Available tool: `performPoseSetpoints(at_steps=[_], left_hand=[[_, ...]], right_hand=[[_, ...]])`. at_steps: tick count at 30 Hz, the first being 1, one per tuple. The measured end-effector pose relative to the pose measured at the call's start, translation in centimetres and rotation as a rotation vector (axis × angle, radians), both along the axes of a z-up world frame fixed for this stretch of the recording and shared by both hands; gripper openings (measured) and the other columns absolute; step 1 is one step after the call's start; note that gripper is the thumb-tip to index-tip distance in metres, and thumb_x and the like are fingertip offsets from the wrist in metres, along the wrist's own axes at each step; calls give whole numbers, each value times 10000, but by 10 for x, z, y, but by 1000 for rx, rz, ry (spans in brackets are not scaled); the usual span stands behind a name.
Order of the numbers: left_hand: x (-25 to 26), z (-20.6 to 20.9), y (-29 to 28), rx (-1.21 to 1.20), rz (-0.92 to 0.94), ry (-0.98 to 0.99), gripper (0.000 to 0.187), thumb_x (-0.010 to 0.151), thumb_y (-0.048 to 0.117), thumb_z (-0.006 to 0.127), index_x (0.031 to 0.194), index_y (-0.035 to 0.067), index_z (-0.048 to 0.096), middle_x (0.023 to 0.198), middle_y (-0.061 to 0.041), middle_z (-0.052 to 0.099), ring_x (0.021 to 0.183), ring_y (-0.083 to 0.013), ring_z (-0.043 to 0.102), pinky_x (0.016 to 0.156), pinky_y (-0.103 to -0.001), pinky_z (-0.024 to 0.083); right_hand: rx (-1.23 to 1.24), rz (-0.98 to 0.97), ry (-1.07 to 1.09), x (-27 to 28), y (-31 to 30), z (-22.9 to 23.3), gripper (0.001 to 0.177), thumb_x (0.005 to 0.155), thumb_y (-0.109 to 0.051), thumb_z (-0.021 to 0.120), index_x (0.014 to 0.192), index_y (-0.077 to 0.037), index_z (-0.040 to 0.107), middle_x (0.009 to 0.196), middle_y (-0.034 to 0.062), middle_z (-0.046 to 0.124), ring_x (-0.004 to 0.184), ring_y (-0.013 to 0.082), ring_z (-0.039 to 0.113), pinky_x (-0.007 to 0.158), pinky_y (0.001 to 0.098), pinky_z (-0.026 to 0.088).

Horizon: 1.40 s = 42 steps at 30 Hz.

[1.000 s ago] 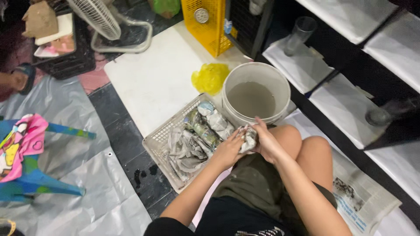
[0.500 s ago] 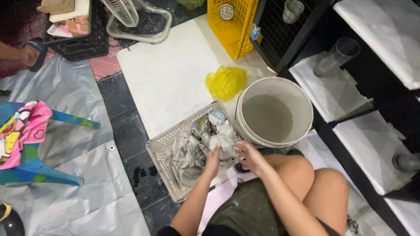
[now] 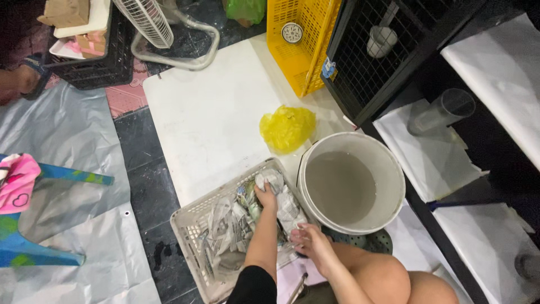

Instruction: The person sits on the floor and wraps small ceramic items, including cups and saucers, with newspaper. They dip the items in a bucket of water, wrap them in newspaper, and place the wrapped items into a plastic basket.

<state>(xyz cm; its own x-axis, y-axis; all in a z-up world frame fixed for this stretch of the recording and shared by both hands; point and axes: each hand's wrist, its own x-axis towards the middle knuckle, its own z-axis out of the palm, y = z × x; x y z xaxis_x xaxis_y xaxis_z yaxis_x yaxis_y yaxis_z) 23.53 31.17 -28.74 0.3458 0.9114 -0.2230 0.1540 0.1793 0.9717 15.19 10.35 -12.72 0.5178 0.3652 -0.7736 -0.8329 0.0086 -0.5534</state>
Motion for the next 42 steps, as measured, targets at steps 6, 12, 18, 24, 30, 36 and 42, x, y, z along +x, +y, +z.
performPoseSetpoints(at_steps=[6, 12, 18, 24, 30, 36, 42], left_hand=[[10, 3, -2, 499, -66, 585, 653, 849, 289, 751, 1356, -42, 505, 1262, -282, 547, 1148, -459, 489, 968, -528, 409], [-11, -5, 20, 538, -262, 573, 460, 921, 267, 684, 1325, 56, 625, 1231, -189, 614, 1159, -407, 547, 1010, -495, 442], [-44, -2, 53, 187, -447, 117, 460, 917, 146, 637, 1339, 47, 485, 1135, -139, 662, 1068, -342, 652, 937, -432, 507], [-175, 8, 26, 286, -475, 249, 346, 942, 101, 639, 1287, 81, 665, 1186, -165, 712, 1172, -338, 660, 1034, -409, 507], [-280, 10, 51, 635, -340, 1075, 612, 704, 258, 816, 1264, 101, 628, 1249, -224, 665, 1215, -407, 578, 1042, -501, 364], [-297, 14, 86, 276, -611, 1192, 386, 836, 365, 776, 1130, 117, 747, 1116, -148, 735, 1080, -357, 707, 945, -451, 553], [-278, 17, 101, -7, -963, 765, 394, 991, 496, 659, 1065, 130, 784, 949, -158, 796, 959, -304, 740, 941, -407, 536]], right_hand=[[-37, 102, -59, -6, 12, 5, 374, 992, -311, 502, 1287, -102, 594, 1118, 100, 718, 996, 206, 703, 841, 358, 546], [-176, 282, -164, -17, 13, -28, 332, 996, -324, 491, 1268, -159, 582, 1070, 54, 739, 953, 171, 714, 791, 324, 540], [-232, 375, -284, -14, 15, -85, 331, 1002, -323, 503, 1235, -109, 603, 1051, 86, 734, 917, 210, 724, 736, 362, 554], [-284, 447, -308, -16, 26, -102, 303, 998, -312, 522, 1226, -123, 583, 1066, 64, 736, 914, 188, 731, 734, 370, 524], [-378, 657, -388, -44, 69, -128, 339, 950, -296, 597, 1226, -100, 607, 989, 79, 742, 860, 230, 715, 720, 406, 532], [-406, 972, -765, -87, 103, -134, 401, 874, -270, 678, 1215, -61, 648, 949, 161, 765, 869, 261, 736, 804, 372, 564], [-447, 1008, -751, -92, 92, -126, 458, 863, -274, 684, 1264, -65, 607, 980, 172, 767, 885, 285, 731, 812, 390, 558]])
